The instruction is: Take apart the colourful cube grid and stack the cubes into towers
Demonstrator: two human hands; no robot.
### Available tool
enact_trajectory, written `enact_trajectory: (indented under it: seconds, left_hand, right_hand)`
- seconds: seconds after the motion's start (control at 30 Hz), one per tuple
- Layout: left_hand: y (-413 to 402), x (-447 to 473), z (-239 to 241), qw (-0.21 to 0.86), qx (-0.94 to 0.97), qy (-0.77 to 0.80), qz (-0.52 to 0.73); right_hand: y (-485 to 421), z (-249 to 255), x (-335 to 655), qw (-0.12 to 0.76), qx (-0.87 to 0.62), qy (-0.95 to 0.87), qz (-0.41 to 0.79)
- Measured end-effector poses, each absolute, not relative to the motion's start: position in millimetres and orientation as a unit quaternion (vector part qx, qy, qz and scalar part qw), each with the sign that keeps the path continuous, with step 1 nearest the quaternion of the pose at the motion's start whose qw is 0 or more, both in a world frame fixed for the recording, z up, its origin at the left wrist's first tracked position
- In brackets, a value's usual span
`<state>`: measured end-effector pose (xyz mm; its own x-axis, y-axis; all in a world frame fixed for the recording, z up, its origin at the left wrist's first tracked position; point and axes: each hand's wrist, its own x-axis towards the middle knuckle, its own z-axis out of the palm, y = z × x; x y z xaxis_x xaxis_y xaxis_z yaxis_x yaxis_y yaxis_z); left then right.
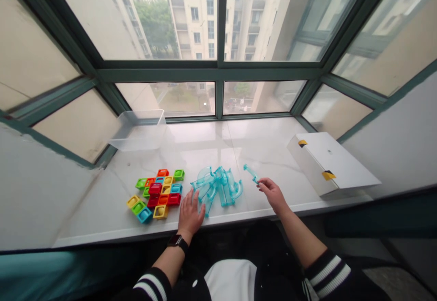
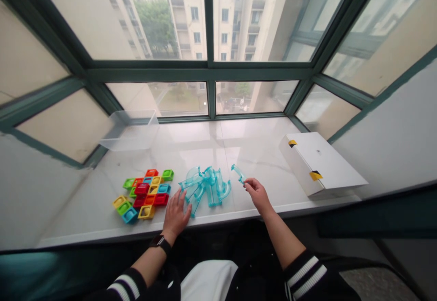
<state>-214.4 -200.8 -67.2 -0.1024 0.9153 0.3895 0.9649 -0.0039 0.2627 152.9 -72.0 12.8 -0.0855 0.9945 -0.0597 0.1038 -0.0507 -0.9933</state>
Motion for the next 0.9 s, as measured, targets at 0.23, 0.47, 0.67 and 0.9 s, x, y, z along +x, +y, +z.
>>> enact_trajectory:
  seconds: [0.23, 0.47, 0.67, 0.9]
  left_hand:
    - [-198.0, -216.2, -67.4, 0.053, -0.669, -0.700, -0.243]
    - [-197.7, -219.6, -69.3, 0.038, -0.670, -0.703, -0.237]
    - [-197.4, -217.3, -67.3, 0.046, -0.665, -0.707, -0.236]
    - [-198.3, -217.8, -67.1, 0.046, -0.668, -0.706, -0.229]
  right_hand:
    - [-62.2, -15.3, 199.4, 0.422, -0.602, -0.591, 0.331]
    - [-22.8, -36.1, 189.7, 0.364, -0.616, -0.659, 0.232]
    - [5.3, -49.1, 173.9, 0.348, -0.617, -0.669, 0.225]
    - [17.8, -62.2, 168.6, 0.340, -0.622, -0.672, 0.212]
